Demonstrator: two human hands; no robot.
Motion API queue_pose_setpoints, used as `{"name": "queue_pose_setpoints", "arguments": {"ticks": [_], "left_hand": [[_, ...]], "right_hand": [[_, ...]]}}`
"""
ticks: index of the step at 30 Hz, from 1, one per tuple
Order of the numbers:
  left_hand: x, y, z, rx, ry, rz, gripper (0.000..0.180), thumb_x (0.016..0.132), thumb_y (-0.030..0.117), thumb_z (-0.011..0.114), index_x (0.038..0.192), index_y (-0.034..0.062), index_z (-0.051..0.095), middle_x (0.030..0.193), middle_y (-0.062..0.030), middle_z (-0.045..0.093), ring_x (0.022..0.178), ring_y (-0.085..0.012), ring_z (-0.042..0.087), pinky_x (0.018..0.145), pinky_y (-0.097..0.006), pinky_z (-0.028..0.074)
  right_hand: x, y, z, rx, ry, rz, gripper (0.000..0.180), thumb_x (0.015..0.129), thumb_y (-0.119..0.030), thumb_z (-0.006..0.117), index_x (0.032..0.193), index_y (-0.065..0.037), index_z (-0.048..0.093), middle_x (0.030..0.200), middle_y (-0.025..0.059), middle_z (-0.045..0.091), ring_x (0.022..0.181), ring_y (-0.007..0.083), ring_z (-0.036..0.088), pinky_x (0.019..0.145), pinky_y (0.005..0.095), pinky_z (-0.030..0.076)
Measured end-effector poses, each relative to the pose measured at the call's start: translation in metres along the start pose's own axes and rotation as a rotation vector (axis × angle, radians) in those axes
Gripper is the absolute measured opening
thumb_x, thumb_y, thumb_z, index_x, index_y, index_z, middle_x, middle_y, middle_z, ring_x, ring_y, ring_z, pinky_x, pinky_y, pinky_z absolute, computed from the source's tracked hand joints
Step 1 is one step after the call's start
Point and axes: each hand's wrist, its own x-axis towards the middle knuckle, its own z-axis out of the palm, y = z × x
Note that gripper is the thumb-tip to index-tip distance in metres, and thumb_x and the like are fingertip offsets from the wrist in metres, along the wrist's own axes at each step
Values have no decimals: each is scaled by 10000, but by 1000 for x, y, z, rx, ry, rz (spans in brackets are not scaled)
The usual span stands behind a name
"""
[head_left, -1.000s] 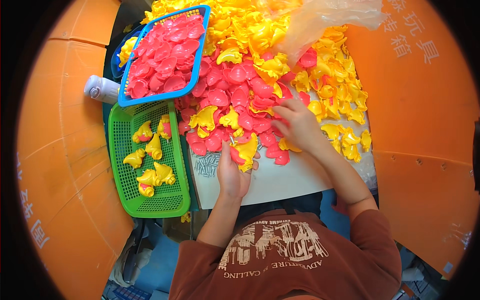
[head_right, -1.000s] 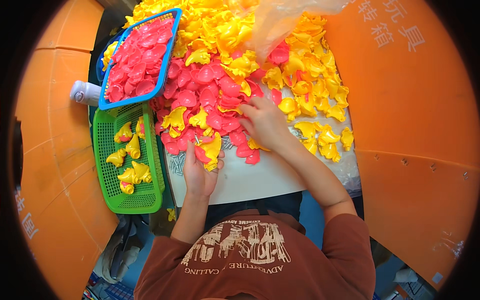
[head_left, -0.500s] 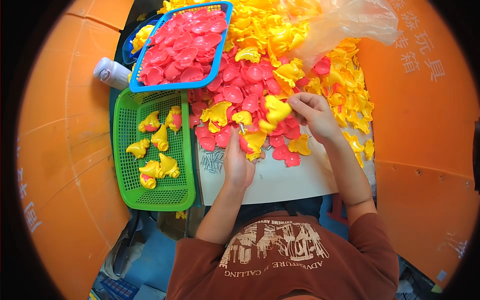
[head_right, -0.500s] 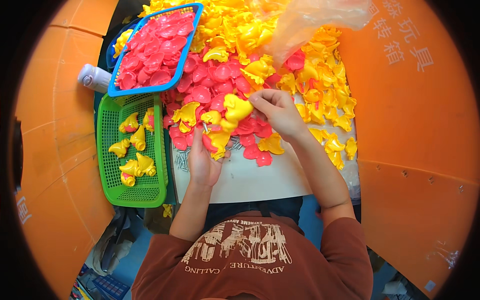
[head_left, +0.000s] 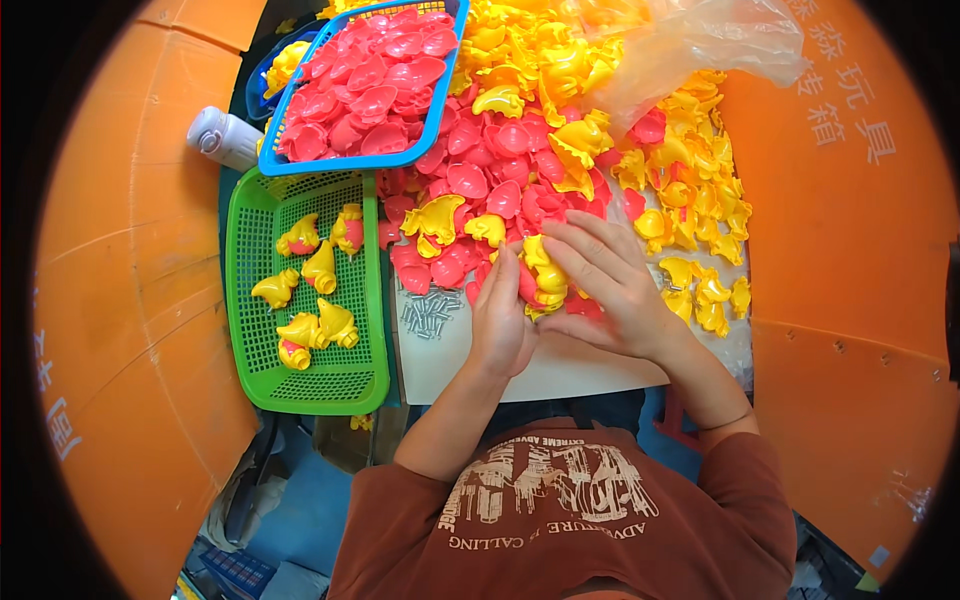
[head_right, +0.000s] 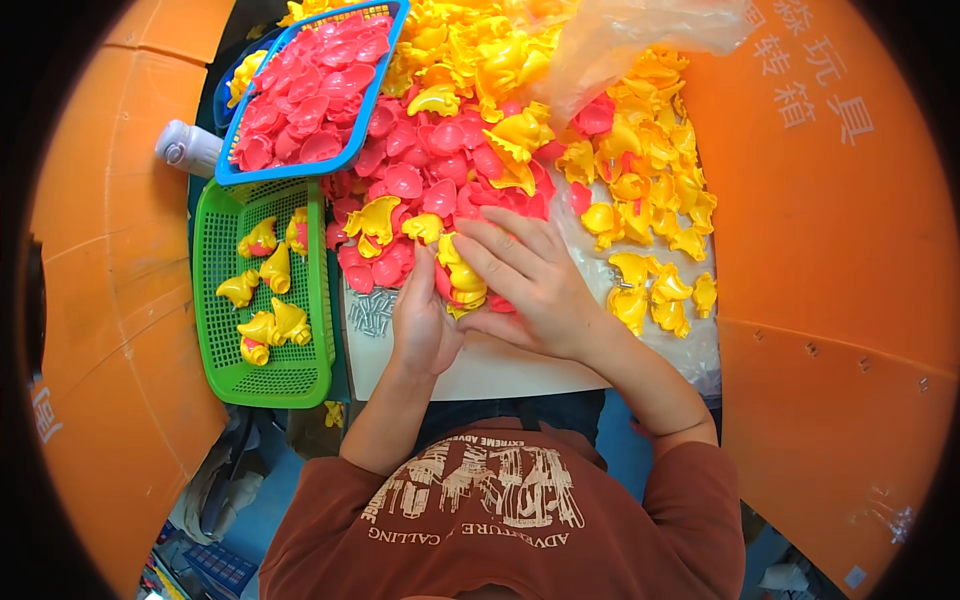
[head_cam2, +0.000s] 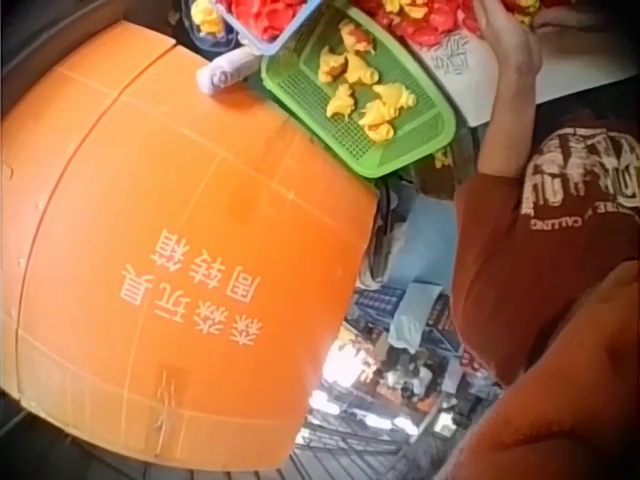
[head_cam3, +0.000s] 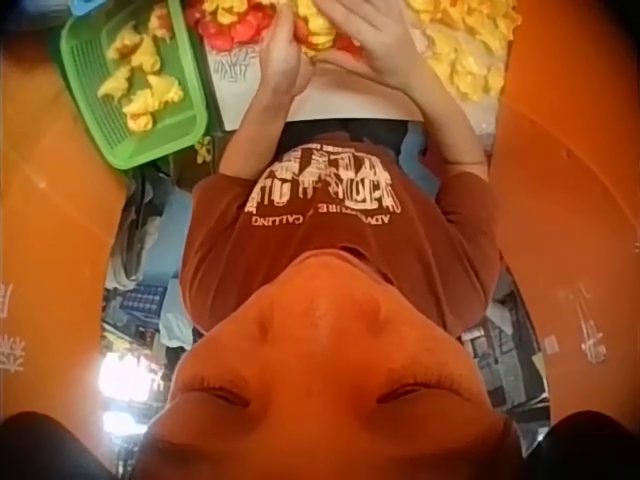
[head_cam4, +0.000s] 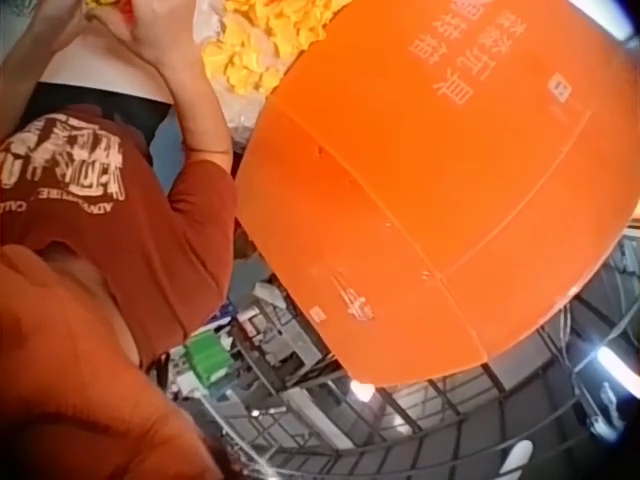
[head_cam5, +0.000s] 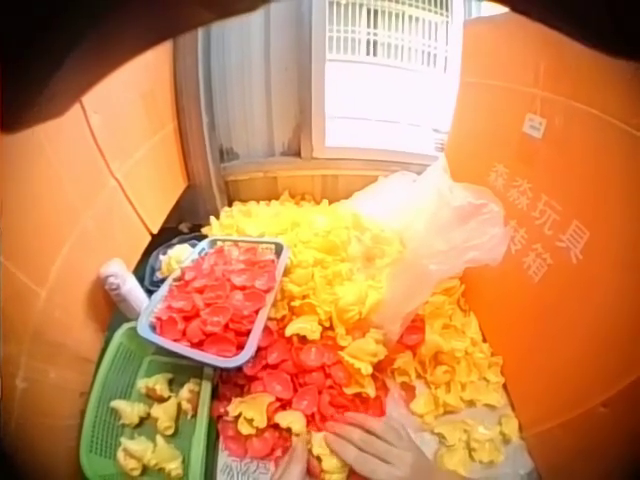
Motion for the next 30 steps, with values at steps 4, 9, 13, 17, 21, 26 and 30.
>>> {"name": "queue_pose_setpoints", "arguments": {"ticks": [4,9,13,17,21,26,30], "left_hand": [[-7,2,5,167,-14,72,439,1002,360,233,1212,22,419,1191,-127,513,1105,-195,524,937,-338,435],[-10,2,8,137,-54,65,446,1001,378,198,1180,39,427,1150,-114,521,1070,-182,533,916,-319,440],[-19,5,18,160,-68,80,471,995,402,176,1192,43,408,1134,-106,518,1038,-175,538,887,-302,449],[-21,5,19,261,-127,120,483,992,409,159,1195,43,400,1131,-102,512,1024,-156,534,875,-283,447],[-22,1,18,254,-95,124,497,988,425,152,1195,44,397,1111,-94,518,1005,-144,536,862,-273,448],[-21,-1,19,284,-123,119,524,979,452,137,1201,46,382,1086,-76,516,963,-128,537,835,-258,453],[-24,-2,18,248,-148,127,442,992,403,241,1211,41,370,1059,-66,508,937,-105,524,812,-239,446]], "right_hand": [[-5,10,1,32,46,-95,667,666,-323,750,1206,-6,519,1228,140,535,1138,312,494,937,427,371],[-14,-1,-8,72,26,-140,652,638,-270,796,1180,-8,544,1212,150,559,1133,317,517,951,417,364],[-17,-2,-3,4,43,-164,644,652,-268,788,1188,-11,540,1222,152,555,1161,317,504,960,414,359],[-20,-1,-4,26,44,-167,648,662,-261,783,1200,-5,527,1232,162,547,1177,321,499,969,411,357],[-22,-3,-8,30,53,-176,656,664,-258,782,1206,2,521,1236,168,544,1177,322,502,969,409,361],[-22,-3,-9,15,44,-164,667,653,-263,786,1206,-2,521,1236,168,544,1178,327,500,967,411,360],[-23,-5,-7,-16,15,-144,683,645,-278,787,1213,-12,516,1257,171,527,1198,342,477,961,415,362]]}}
